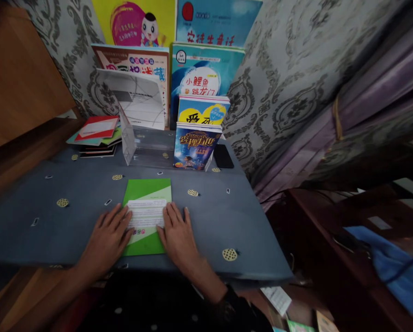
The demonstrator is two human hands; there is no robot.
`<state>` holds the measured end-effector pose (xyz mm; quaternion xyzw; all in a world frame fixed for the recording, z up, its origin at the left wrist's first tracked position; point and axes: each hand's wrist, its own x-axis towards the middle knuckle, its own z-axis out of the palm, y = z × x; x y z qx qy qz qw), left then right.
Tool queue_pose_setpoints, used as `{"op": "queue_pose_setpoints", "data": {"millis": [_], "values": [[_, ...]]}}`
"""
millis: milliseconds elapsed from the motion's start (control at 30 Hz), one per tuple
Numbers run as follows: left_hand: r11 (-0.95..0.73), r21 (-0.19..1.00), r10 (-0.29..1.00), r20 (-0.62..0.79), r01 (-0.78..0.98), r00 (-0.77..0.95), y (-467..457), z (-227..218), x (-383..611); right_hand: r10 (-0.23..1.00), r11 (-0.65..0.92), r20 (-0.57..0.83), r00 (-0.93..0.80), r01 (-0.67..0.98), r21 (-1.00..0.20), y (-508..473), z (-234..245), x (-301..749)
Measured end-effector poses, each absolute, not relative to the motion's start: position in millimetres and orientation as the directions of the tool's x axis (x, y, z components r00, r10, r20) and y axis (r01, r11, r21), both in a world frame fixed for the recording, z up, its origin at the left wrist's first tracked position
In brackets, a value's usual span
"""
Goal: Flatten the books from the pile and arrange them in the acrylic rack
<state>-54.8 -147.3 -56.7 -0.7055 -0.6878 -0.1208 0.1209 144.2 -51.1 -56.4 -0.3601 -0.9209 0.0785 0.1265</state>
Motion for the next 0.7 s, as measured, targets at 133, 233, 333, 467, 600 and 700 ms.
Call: {"op": "queue_pose_setpoints", "data": {"millis": [133, 233, 333, 467, 600, 700], "values": [[-0.149, 0.028, 0.93, 0.343, 0.988, 0.131, -158, -57, -47, 0.56, 0.817, 0.154, -0.814, 0.511, -0.267, -63, -52, 148], [-0.143, 0.017, 0.931, 0.341, 0.99, 0.129, -161, -56, -44, 0.582, 0.802, 0.163, -0.796, 0.531, -0.274, -69, -54, 152], [-0.076, -0.008, 0.934, 0.348, 0.997, 0.074, -165, -56, -47, 0.642, 0.763, 0.187, -0.744, 0.594, -0.256, -71, -59, 159], [-0.084, -0.001, 0.933, 0.351, 0.996, 0.079, -176, -57, -53, 0.623, 0.779, 0.194, -0.758, 0.577, -0.245, -76, -62, 171], [-0.176, 0.012, 0.937, 0.308, 0.984, 0.164, -194, -61, -63, 0.58, 0.808, 0.185, -0.794, 0.53, -0.257, -87, -63, 184], [-0.248, 0.021, 0.936, 0.263, 0.968, 0.234, -209, -67, -71, 0.542, 0.831, 0.193, -0.818, 0.488, -0.267, -98, -67, 195]]}}
